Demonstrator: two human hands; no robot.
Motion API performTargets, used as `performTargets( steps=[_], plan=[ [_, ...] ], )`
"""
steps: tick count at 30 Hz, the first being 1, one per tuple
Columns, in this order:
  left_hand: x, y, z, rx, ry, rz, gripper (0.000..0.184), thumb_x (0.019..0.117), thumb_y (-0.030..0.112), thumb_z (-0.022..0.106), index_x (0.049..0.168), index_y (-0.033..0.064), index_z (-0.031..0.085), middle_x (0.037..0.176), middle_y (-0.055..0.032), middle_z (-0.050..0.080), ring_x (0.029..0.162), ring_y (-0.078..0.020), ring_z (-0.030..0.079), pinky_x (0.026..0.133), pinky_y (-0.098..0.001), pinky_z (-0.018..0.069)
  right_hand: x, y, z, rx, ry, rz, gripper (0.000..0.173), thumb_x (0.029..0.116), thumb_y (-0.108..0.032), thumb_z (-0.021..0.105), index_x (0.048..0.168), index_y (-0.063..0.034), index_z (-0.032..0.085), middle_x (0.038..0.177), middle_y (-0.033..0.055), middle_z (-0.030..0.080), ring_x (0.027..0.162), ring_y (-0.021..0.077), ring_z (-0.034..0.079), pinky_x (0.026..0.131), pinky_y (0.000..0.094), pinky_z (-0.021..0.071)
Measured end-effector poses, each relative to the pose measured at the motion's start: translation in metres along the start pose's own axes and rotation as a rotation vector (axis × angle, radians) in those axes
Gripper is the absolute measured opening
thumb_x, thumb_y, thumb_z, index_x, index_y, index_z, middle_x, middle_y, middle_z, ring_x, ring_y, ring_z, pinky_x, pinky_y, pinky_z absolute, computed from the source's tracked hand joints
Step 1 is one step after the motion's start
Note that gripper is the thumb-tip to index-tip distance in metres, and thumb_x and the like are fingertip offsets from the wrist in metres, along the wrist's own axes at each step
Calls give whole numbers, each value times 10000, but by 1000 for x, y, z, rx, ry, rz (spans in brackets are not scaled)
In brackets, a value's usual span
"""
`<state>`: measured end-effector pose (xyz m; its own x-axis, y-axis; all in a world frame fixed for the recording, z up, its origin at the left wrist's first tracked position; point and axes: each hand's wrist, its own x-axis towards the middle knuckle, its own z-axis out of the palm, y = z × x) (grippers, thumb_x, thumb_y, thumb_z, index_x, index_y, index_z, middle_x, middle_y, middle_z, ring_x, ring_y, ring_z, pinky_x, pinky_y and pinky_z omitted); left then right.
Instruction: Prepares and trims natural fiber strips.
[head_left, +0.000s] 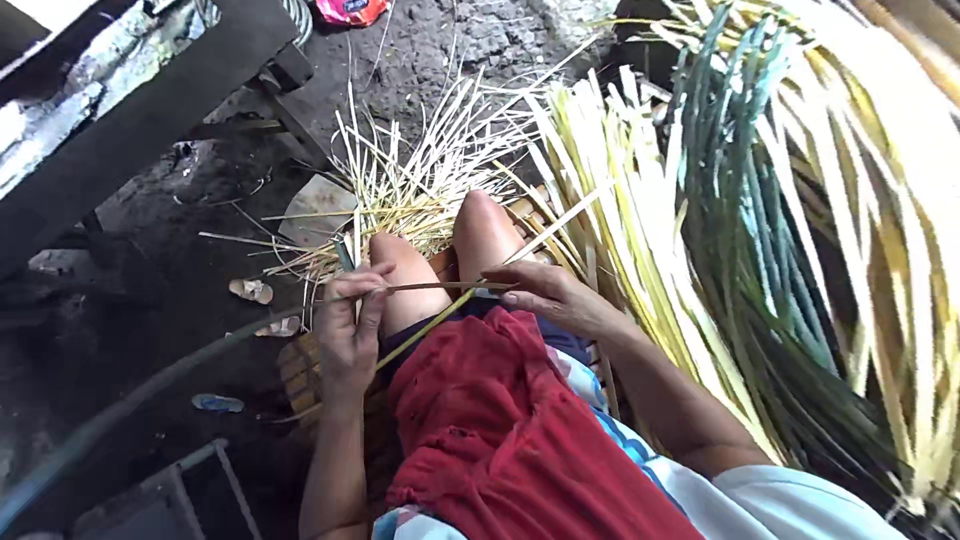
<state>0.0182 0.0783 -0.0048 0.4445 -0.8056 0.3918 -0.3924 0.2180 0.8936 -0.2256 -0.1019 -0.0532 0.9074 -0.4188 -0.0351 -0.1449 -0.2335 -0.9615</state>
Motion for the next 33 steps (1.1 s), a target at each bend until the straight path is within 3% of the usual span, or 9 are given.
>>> performTargets(
  steps=[5,8,10,12,16,19,21,26,33],
  plan=[
    [-83,-26,22,-86,214,-268,226,1068,275,538,1189,101,618,1090,-68,742,1012,-248,723,909,-417,597,4,-10,21,-2,77,-172,192,1028,-116,585,1073,-33,752,894,17,720,777,71,689,733,247,616],
    [-122,-23,36,-173,-318,-542,713,1039,517,494,1399,-97,451,1260,-127,695,1190,-220,658,1055,-414,523,5,-11,20,-213,13,-198,170,1002,-173,655,1013,-63,784,907,14,737,814,49,687,780,229,591],
    [-125,-23,43,-289,-477,-430,477,1019,387,611,1245,-29,668,1205,-96,731,1158,-194,687,1034,-383,556,5,-12,18,-318,-63,-201,167,976,-216,691,974,-91,801,886,17,750,831,74,699,806,263,582],
    [-108,-23,42,-412,-336,-293,262,1033,344,605,1100,130,740,1089,-49,760,1058,-218,726,979,-409,588,4,-15,17,-342,-126,-211,165,973,-218,697,959,-93,804,869,23,757,823,95,712,791,290,586],
    [-63,-22,51,-172,-385,-345,498,972,274,692,1377,6,583,1294,-96,683,1201,-224,655,1061,-394,533,2,-27,13,-236,-166,-238,163,981,-171,689,980,-52,800,849,49,747,791,91,701,757,259,573],
    [-54,-22,74,-154,-452,-428,374,1020,168,616,1350,-8,610,1015,-39,765,783,-127,736,714,-284,637,2,-35,6,-239,2,-205,172,947,-189,741,1017,-35,772,823,43,739,734,79,693,715,254,589],
    [-55,-25,79,-175,-443,-438,298,1046,139,566,1295,8,663,914,-33,765,588,-104,661,531,-250,574,1,-36,-2,-318,141,-233,153,890,-190,801,926,-44,776,771,29,718,684,73,673,648,257,579],
    [-56,-34,80,-6,-487,-389,289,1061,223,544,1255,77,701,938,39,771,739,-67,714,661,-230,601,-3,-27,-10,-440,117,-199,146,909,-228,779,870,-88,788,775,14,712,700,83,672,638,282,563],
    [-53,-37,82,59,-416,-402,304,1054,193,556,1315,95,679,904,53,753,581,11,580,535,-169,484,1,-27,-8,-562,62,-140,136,979,-182,677,969,-107,791,871,25,731,769,120,700,675,318,581]
  ],
)
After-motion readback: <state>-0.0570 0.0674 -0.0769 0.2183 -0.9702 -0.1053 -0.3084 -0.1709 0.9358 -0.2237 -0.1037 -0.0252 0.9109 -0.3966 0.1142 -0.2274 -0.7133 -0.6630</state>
